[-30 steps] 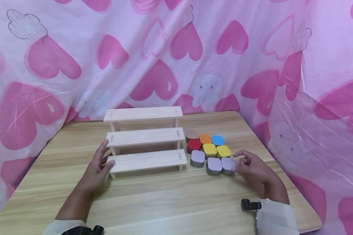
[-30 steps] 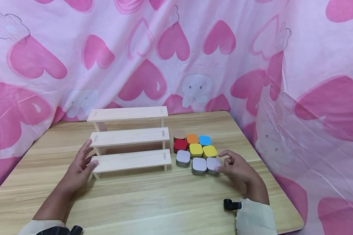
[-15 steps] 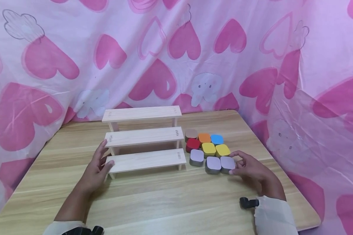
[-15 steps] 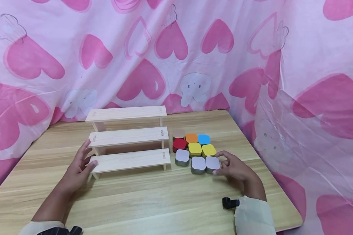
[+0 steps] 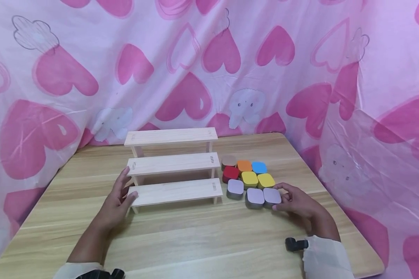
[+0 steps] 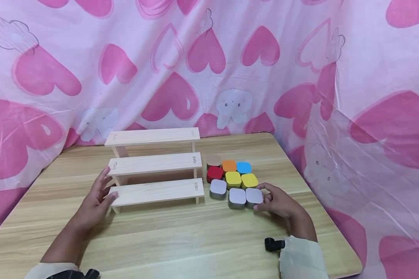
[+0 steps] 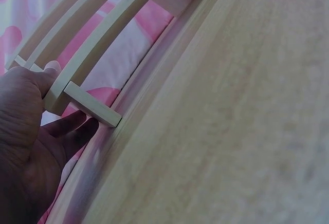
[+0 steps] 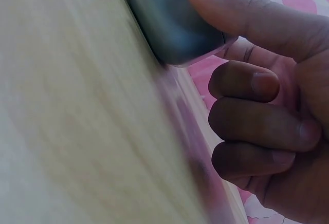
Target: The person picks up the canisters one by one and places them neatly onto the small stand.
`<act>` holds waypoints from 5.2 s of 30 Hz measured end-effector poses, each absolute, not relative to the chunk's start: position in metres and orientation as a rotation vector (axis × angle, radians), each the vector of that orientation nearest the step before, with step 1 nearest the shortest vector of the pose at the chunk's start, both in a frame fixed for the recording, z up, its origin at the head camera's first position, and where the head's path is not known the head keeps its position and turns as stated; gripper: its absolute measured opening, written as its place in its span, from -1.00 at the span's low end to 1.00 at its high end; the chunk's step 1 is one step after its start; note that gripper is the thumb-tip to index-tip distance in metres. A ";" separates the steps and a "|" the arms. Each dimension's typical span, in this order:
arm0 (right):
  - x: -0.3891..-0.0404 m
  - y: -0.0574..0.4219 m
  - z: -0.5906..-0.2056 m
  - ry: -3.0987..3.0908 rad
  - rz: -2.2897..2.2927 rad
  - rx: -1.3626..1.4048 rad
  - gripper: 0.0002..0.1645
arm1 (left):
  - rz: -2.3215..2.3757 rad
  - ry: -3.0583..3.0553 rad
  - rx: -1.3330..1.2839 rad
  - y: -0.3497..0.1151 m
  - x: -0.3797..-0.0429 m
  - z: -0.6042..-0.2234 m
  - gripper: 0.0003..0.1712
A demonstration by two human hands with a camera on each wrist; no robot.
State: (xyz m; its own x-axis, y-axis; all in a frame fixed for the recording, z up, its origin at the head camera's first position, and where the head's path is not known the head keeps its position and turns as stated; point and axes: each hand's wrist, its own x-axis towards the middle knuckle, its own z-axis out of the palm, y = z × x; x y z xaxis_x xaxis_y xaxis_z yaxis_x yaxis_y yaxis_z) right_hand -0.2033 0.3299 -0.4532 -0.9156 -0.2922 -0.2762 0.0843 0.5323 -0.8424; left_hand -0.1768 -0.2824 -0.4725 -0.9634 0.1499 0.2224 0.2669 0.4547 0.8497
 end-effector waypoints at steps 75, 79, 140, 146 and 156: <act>-0.231 0.254 -0.354 2.529 -1.553 -0.251 -0.18 | -1.590 -2.615 -0.328 -0.281 -0.176 -0.472 0.08; -0.239 0.240 -0.351 2.497 -1.562 -0.278 -0.21 | -1.582 -2.608 -0.335 -0.281 -0.176 -0.472 0.08; -0.297 -0.041 -0.304 2.435 -1.430 -0.907 -0.28 | -1.594 -2.614 -0.338 -0.283 -0.172 -0.471 0.07; -0.303 -0.058 -0.299 2.481 -1.416 -0.839 -0.38 | -1.587 -2.612 -0.356 -0.283 -0.170 -0.470 0.07; -0.308 -0.066 -0.301 2.507 -1.420 -0.669 -0.52 | -1.572 -2.599 -0.366 -0.282 -0.170 -0.470 0.07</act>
State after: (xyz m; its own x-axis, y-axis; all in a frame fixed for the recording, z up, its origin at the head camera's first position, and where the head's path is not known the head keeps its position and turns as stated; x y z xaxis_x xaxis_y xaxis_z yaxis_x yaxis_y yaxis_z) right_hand -0.3080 -0.0660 -0.3009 -0.8818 -0.4679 0.0600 -0.2920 0.4416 -0.8483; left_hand -0.1698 -0.2817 -0.4697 -0.9681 0.1609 0.1921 0.2448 0.4443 0.8618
